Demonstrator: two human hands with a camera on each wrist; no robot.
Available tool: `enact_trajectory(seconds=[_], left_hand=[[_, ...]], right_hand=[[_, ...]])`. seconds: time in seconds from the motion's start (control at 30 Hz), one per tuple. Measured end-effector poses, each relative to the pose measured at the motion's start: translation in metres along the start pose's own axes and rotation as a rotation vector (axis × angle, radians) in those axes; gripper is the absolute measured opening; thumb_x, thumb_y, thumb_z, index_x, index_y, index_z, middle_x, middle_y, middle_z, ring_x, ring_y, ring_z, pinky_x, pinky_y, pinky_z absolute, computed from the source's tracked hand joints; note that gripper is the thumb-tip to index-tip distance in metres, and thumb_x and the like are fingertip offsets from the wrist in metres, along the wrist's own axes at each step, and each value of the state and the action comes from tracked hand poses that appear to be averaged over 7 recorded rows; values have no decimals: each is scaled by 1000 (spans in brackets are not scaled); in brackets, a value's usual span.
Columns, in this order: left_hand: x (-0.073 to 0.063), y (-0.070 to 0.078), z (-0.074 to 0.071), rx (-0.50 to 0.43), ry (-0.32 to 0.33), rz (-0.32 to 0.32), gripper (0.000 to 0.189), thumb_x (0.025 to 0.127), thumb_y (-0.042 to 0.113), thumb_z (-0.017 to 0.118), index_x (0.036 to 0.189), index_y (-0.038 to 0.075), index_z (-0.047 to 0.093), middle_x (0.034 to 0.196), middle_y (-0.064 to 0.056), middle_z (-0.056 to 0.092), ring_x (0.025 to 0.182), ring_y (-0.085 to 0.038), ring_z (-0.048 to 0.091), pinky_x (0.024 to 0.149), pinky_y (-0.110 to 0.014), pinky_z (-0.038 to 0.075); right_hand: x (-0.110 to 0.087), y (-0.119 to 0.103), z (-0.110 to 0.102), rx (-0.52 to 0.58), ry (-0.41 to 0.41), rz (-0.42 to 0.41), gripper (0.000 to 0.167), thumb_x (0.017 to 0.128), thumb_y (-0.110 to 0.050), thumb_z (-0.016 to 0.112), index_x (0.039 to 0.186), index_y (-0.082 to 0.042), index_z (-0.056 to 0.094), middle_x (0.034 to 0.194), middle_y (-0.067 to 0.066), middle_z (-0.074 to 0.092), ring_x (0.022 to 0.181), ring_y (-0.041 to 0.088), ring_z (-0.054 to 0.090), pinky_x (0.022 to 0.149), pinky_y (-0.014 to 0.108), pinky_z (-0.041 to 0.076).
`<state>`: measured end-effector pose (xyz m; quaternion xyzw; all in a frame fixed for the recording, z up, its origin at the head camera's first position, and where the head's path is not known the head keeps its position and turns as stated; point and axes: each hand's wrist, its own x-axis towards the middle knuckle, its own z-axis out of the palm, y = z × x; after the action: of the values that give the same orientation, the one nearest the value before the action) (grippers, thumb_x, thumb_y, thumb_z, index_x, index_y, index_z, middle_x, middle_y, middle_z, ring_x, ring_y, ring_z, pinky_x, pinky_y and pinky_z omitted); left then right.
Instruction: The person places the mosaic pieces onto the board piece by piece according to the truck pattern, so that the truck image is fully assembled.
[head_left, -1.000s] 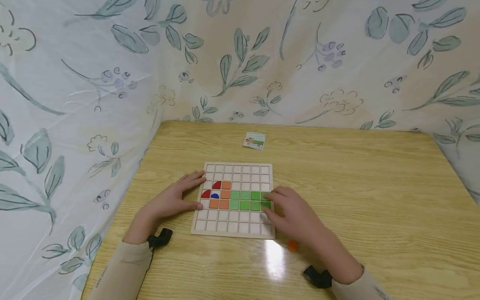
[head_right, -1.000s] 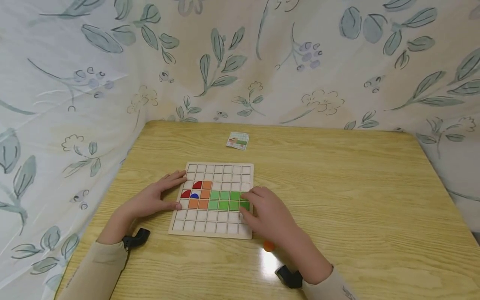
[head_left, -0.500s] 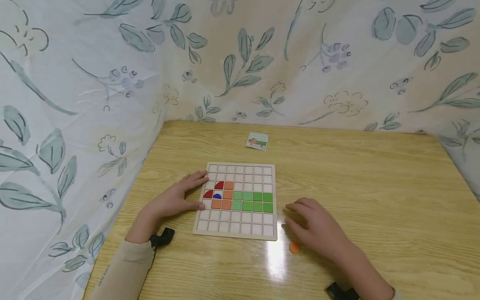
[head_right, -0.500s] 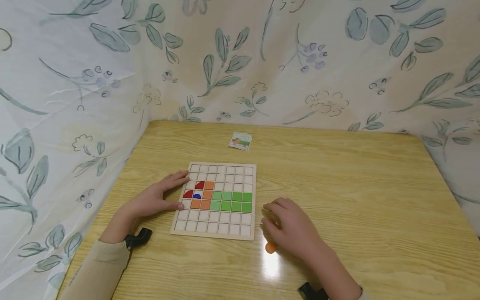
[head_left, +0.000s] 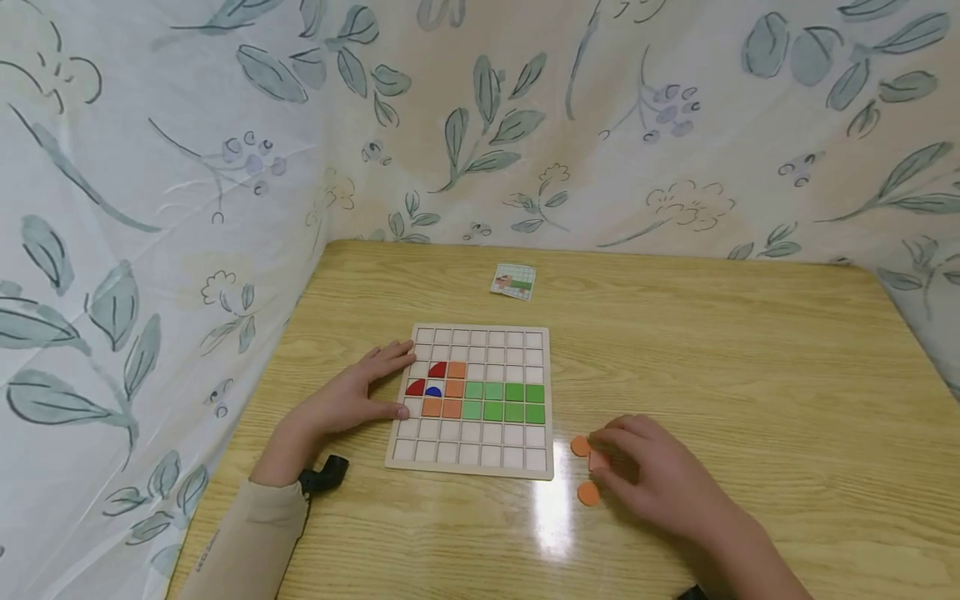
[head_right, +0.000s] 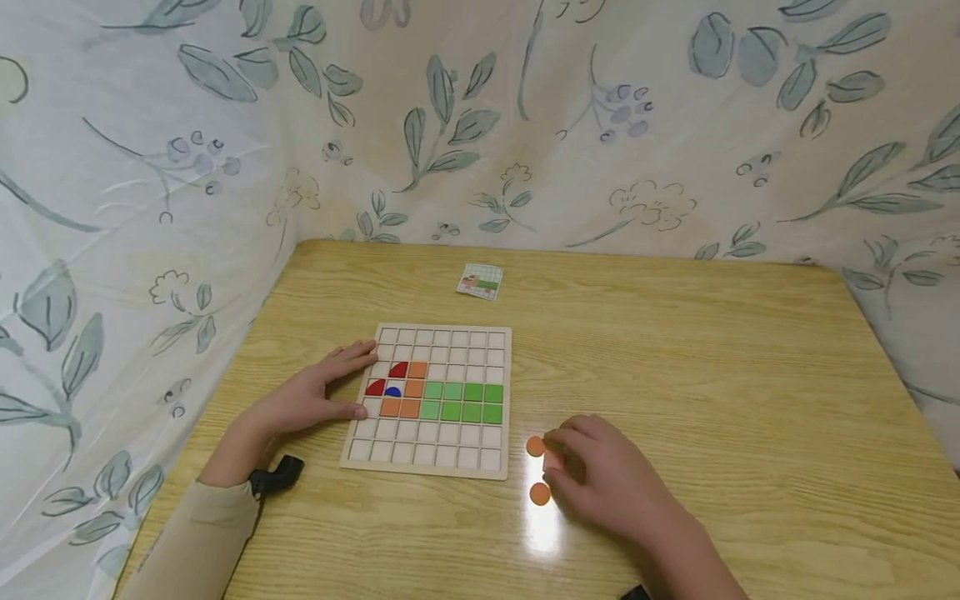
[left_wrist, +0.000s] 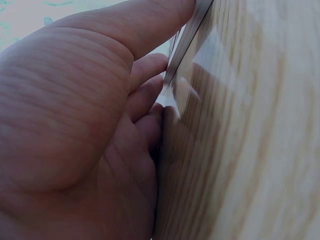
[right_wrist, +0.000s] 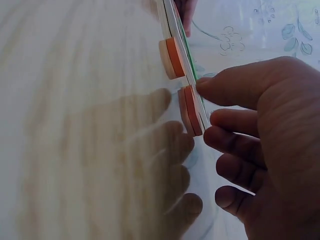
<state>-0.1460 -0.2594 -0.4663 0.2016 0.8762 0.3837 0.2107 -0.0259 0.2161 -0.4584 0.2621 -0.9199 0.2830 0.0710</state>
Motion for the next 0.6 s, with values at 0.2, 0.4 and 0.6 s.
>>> enact_trajectory(seconds=[0.2, 0.4, 0.6], left_hand=[[-1, 3, -1, 0, -4, -3, 93, 92, 48, 88, 171, 28, 43, 181, 9, 22, 168, -39, 2, 131, -69, 8], [-1, 1, 0, 6, 5, -6, 93, 92, 50, 88, 170, 30, 43, 181, 9, 22, 168, -39, 3, 131, -69, 9], [-1, 1, 0, 3, 1, 4, 93, 92, 50, 88, 170, 29, 43, 181, 8, 21, 168, -41, 2, 131, -69, 8]], right_hand=[[-2, 2, 2, -3, 20, -77, 29, 82, -15, 94, 110, -14, 82, 108, -12, 69, 100, 7, 62, 89, 17, 49], [-2, 7, 3, -15, 33, -102, 28, 81, -15, 94, 106, -16, 82, 106, -14, 69, 98, 7, 63, 88, 16, 49], [-2, 8, 2, -15, 43, -116, 27, 80, -14, 94, 104, -17, 82, 106, -14, 70, 96, 7, 64, 87, 18, 51]])
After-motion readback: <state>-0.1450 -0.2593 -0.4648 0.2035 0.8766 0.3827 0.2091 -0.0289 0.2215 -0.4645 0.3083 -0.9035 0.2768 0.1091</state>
